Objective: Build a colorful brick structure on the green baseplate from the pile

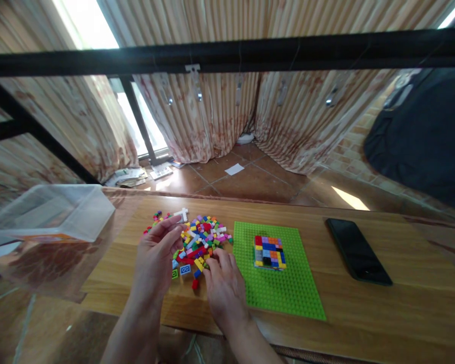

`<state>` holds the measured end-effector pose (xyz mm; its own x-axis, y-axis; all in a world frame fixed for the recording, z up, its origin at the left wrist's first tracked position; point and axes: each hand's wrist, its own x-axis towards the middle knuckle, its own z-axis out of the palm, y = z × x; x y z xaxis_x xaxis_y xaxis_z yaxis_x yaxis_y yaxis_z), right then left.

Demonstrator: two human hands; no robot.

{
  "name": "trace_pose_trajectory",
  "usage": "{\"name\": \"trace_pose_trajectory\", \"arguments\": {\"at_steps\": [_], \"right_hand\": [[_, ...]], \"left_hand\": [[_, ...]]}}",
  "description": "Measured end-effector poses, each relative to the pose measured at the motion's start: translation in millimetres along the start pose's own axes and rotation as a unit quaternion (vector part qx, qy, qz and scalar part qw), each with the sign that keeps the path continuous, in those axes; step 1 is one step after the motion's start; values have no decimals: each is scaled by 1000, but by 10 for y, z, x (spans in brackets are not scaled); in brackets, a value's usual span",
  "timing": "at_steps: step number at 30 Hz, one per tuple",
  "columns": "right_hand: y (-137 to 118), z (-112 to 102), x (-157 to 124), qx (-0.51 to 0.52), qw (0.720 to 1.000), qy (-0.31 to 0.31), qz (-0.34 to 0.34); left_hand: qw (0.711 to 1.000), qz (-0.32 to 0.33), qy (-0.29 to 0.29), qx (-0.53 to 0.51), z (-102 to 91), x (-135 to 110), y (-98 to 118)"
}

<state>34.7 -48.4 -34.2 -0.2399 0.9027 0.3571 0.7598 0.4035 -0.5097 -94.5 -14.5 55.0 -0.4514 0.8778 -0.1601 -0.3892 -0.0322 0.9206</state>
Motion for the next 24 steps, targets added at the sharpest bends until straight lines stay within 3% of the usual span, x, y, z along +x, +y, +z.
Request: {"name": "trace_pose_trajectory", "arguments": {"at_steps": [7,12,15,18,24], "right_hand": [[-38,-35,18,30,999,30,-2],[112,-357,105,67,994,84,-3],[371,-625,152,52,985,157,43],[638,-837,163,58,976,186,94],[823,-943,115,69,981,151,96]], "left_hand": [[1000,4,-18,20,-10,4,-18],[995,-15,-59,82,44,-13,-92],[984,-18,-113,138,115,-72,-253],[965,0,-180,189,203,-215,-474],[925,19,-246,289,333,-536,-797]]}}
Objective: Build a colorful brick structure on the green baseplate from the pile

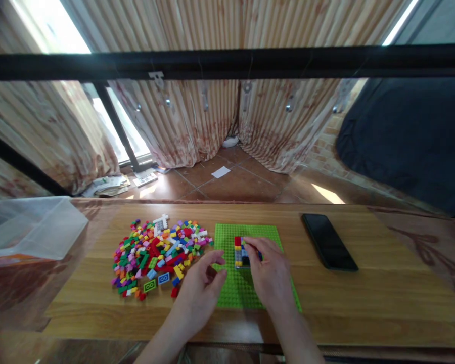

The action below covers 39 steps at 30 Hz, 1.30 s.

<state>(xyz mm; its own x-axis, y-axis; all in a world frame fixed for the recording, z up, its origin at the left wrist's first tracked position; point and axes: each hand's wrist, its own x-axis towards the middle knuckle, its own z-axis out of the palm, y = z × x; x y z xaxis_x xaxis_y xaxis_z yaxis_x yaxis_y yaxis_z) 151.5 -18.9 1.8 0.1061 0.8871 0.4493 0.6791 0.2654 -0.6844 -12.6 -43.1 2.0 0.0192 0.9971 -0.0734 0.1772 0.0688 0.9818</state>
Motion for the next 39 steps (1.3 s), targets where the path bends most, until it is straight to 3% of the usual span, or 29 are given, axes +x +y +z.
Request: {"name": "trace_pose_trajectory", "arguments": {"at_steps": [7,15,23,28,32,39], "right_hand": [[-17,62,-27,-76,994,-70,-44],[-26,123,-40,-108,992,-58,-30],[-53,89,-24,-61,997,-19,34],[87,90,-15,-15,989,51,138],[157,196,-25,-6,979,31,203],[74,303,-27,-53,980,11,194]], "left_hand": [[994,9,-48,96,146,3,16],[984,25,-95,150,215,-22,51],[971,12,-126,201,218,-23,46],[968,3,-123,219,219,-23,56],[967,10,-124,223,221,-33,55],[966,21,-126,227,219,-43,67]]}}
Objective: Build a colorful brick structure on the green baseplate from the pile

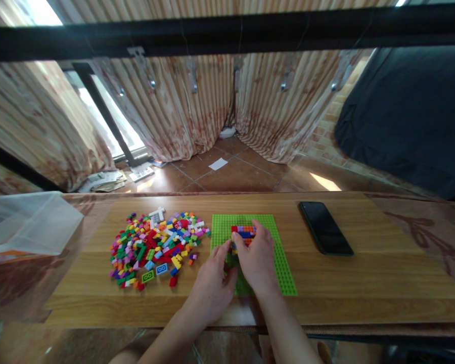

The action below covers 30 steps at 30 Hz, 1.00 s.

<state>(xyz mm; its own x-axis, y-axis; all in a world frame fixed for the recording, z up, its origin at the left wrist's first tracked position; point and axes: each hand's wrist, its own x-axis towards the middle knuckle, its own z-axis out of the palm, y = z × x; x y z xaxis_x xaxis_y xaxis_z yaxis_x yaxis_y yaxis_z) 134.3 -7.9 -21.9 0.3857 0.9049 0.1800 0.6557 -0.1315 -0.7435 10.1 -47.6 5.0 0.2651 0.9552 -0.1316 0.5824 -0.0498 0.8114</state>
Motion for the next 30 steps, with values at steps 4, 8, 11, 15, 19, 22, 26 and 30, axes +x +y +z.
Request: {"name": "trace_pose_trajectory", "arguments": {"at_steps": [4,8,11,15,19,22,26,30], "right_hand": [[-5,7,-3,-8,1000,0,-3],[6,23,4,2,1000,4,-5],[2,28,6,1,1000,1,-6],[-15,27,1,-2,1000,-6,-8],[-23,37,-2,-5,1000,1,-14],[-12,38,5,-6,1000,-5,-13],[24,20,8,-6,999,-21,-24],[45,-15,7,2,1000,-16,-25]], "left_hand": [[1000,0,2,10,14,-4,-12],[1000,7,5,19,38,-9,-28],[1000,11,5,25,42,-10,-29],[999,15,2,30,29,-11,-24],[999,16,2,34,27,-16,-27],[999,20,7,32,42,-23,-26],[999,27,17,26,-7,-22,-14],[992,-8,94,81,-280,7,-64]]}}
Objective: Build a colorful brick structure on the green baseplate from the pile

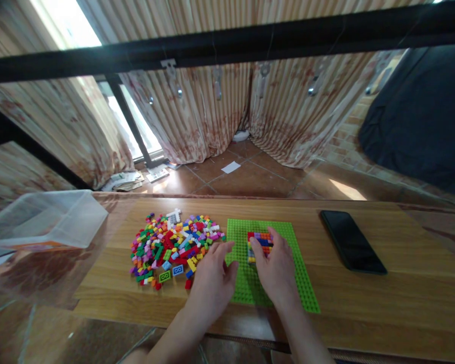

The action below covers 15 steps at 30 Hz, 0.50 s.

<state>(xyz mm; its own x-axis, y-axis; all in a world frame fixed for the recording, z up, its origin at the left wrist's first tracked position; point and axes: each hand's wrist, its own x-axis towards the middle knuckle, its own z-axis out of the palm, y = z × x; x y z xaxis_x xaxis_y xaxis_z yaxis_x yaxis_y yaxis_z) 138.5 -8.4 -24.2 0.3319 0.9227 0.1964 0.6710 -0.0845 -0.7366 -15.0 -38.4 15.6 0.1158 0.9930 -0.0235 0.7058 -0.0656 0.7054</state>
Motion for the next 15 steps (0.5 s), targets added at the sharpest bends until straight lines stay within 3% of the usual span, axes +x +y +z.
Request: {"name": "trace_pose_trajectory", "arguments": {"at_steps": [3,6,15], "right_hand": [[-7,-24,12,23,999,14,37],[-20,-33,26,41,997,22,54],[-48,-51,21,18,999,18,41]], "left_hand": [[993,-49,74,77,-244,76,-133],[980,-86,91,156,-392,124,-240],[968,-74,58,234,-358,140,-252]]}}
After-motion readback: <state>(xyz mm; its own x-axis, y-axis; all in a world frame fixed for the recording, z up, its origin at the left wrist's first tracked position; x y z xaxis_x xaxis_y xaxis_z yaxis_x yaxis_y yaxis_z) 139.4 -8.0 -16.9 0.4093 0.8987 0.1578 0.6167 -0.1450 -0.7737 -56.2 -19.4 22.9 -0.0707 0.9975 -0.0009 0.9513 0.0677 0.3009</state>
